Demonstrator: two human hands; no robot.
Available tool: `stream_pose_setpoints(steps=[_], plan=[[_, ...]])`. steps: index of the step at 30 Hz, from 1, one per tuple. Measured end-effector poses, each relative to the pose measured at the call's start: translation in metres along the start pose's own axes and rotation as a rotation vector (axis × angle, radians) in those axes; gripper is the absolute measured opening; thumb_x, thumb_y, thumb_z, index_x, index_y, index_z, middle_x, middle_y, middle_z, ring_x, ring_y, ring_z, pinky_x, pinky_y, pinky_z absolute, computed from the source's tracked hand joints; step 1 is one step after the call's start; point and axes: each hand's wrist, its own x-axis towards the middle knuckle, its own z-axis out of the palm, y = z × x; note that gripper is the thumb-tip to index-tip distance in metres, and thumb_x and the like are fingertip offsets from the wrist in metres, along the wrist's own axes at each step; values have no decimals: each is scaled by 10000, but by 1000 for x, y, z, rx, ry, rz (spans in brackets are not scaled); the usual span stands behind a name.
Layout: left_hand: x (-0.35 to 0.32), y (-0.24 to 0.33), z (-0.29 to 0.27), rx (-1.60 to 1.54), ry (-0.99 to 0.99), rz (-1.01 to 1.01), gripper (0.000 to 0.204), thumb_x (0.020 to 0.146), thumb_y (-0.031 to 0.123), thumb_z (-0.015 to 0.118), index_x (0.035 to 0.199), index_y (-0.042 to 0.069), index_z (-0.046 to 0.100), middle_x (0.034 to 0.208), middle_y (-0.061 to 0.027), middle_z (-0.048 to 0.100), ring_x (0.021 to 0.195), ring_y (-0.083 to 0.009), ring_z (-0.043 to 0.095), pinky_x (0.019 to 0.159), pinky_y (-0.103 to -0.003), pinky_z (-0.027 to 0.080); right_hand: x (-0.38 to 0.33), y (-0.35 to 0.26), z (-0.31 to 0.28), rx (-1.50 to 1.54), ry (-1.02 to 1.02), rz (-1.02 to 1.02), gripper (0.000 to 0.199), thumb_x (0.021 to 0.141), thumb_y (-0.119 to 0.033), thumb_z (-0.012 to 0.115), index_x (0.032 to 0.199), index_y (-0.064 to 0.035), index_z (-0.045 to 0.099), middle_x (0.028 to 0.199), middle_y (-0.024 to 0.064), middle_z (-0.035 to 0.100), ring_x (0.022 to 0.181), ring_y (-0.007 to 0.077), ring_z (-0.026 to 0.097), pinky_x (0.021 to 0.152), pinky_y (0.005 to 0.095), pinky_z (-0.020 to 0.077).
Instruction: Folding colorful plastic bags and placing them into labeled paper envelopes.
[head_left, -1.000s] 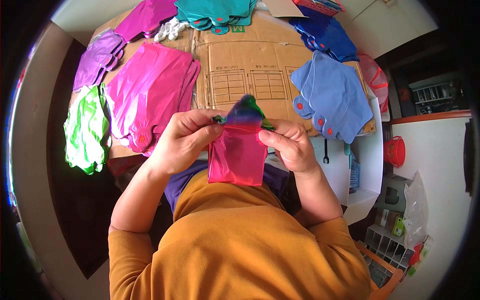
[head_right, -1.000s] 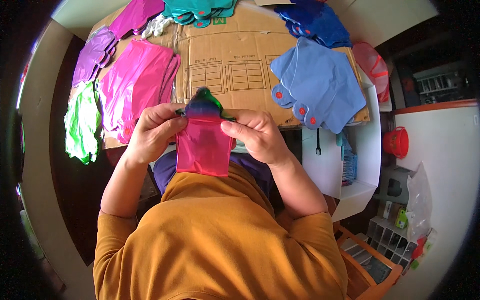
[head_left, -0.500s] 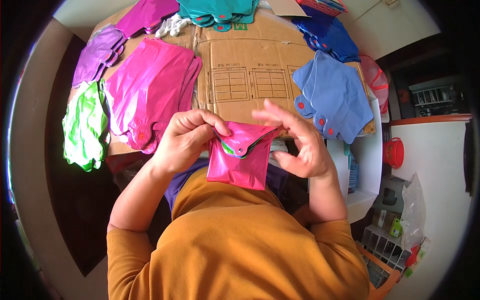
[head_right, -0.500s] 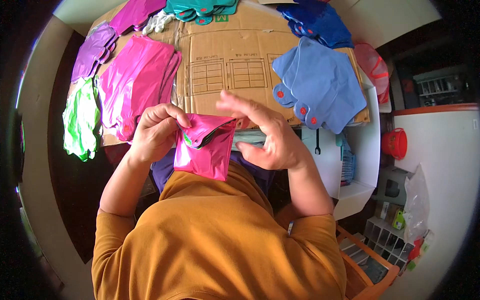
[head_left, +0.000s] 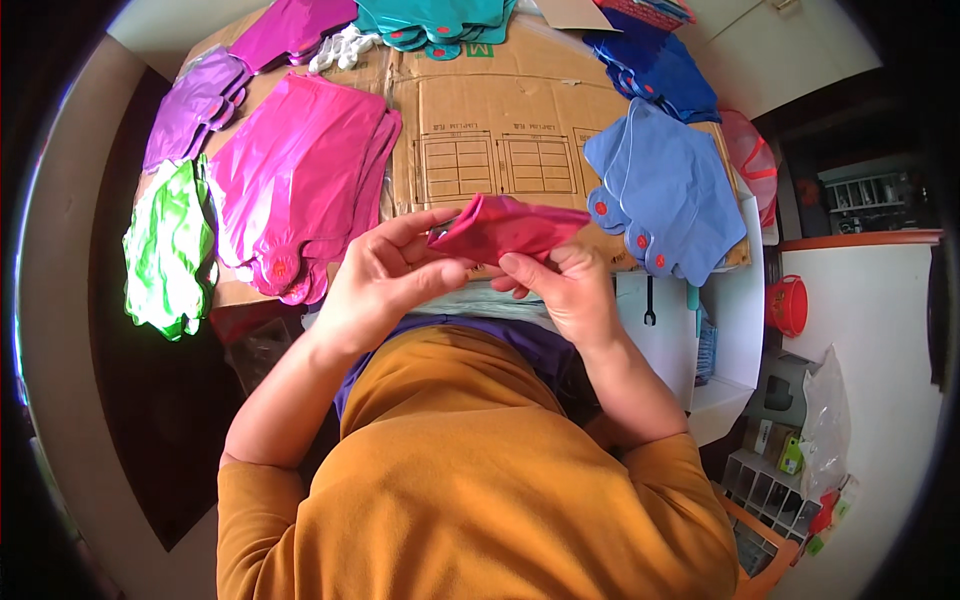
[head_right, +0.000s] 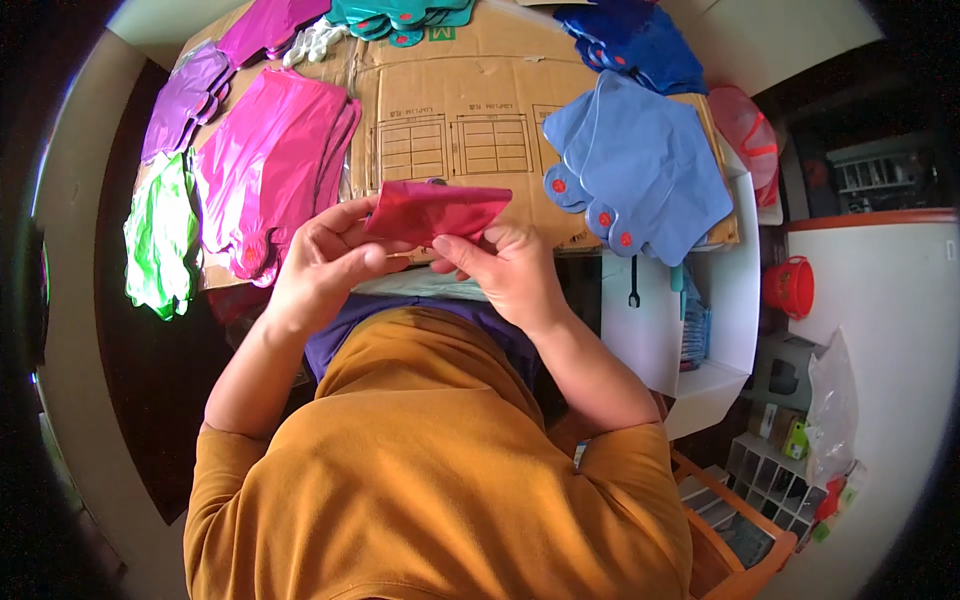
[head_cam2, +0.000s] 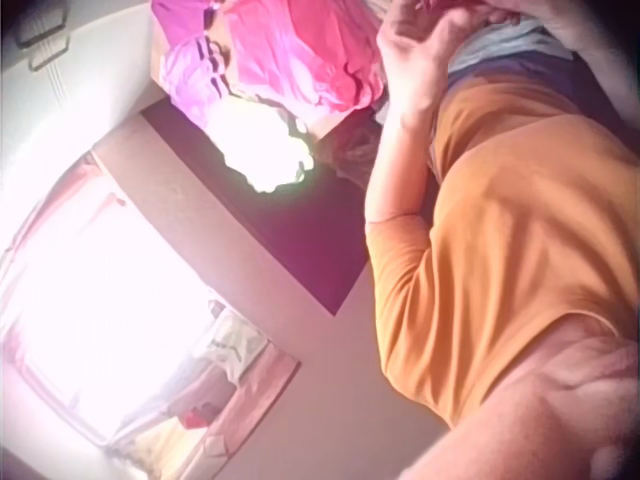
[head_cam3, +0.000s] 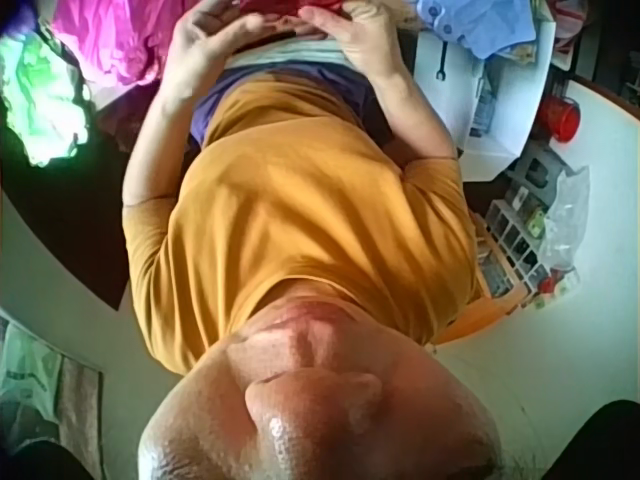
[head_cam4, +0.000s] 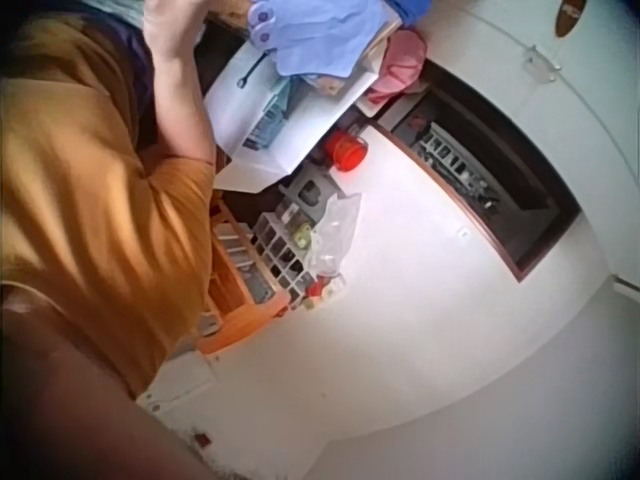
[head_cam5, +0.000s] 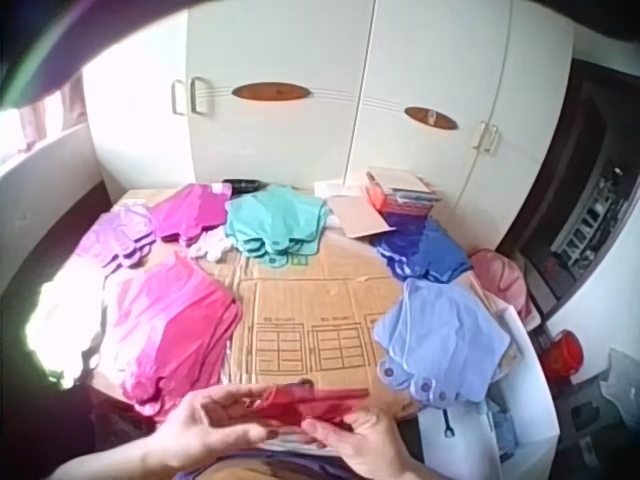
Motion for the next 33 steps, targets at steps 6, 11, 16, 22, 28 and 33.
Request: stream_pose_setpoints(steps=[6, 11, 16, 22, 28, 33], plan=[[2, -14, 1, 59, 198, 164, 223, 936, 61, 634, 1113, -74, 625, 985, -113, 693, 843, -162, 687, 750, -309, 617, -4, 1, 9, 180, -75, 60, 176, 892, -146, 706, 1035, -44, 706, 893, 34, 721, 770, 89, 661, 663, 235, 505], [1, -13, 4, 121, 196, 241, 223, 939, 43, 621, 1130, -72, 620, 1000, -118, 689, 849, -163, 685, 760, -316, 617, 2, -11, -2, 261, -139, 60, 208, 897, -154, 699, 1054, -19, 682, 889, 76, 718, 753, 147, 687, 636, 260, 514], [1, -12, 7, -63, 205, 151, 243, 940, 37, 614, 1161, -64, 610, 1018, -131, 687, 854, -168, 688, 761, -310, 615, 5, -8, -3, 221, -142, 21, 207, 914, -173, 691, 1008, 10, 696, 878, 53, 709, 667, 108, 655, 642, 239, 518], [5, -21, 1, -34, 219, 202, 248, 949, 35, 595, 1179, -57, 596, 1028, -137, 689, 885, -184, 693, 767, -322, 613, 11, 4, -1, 275, -115, 39, 218, 902, -187, 706, 1020, -5, 696, 890, 46, 709, 695, 99, 649, 643, 237, 524], [12, -36, 1, -64, 273, 217, 274, 945, 54, 612, 1192, -54, 565, 1029, -139, 687, 905, -191, 691, 804, -338, 603, 18, 2, 5, 291, -19, 145, 209, 900, -190, 707, 1022, -21, 691, 892, 39, 710, 698, 79, 630, 638, 232, 523], [-2, -45, 17, -337, 265, 54, 187, 923, 74, 646, 1094, 14, 599, 1012, -92, 678, 914, -174, 669, 835, -346, 576, 13, 10, 12, 321, 21, 151, 208, 893, -197, 715, 996, -17, 695, 888, 38, 713, 690, 78, 623, 630, 235, 518]])
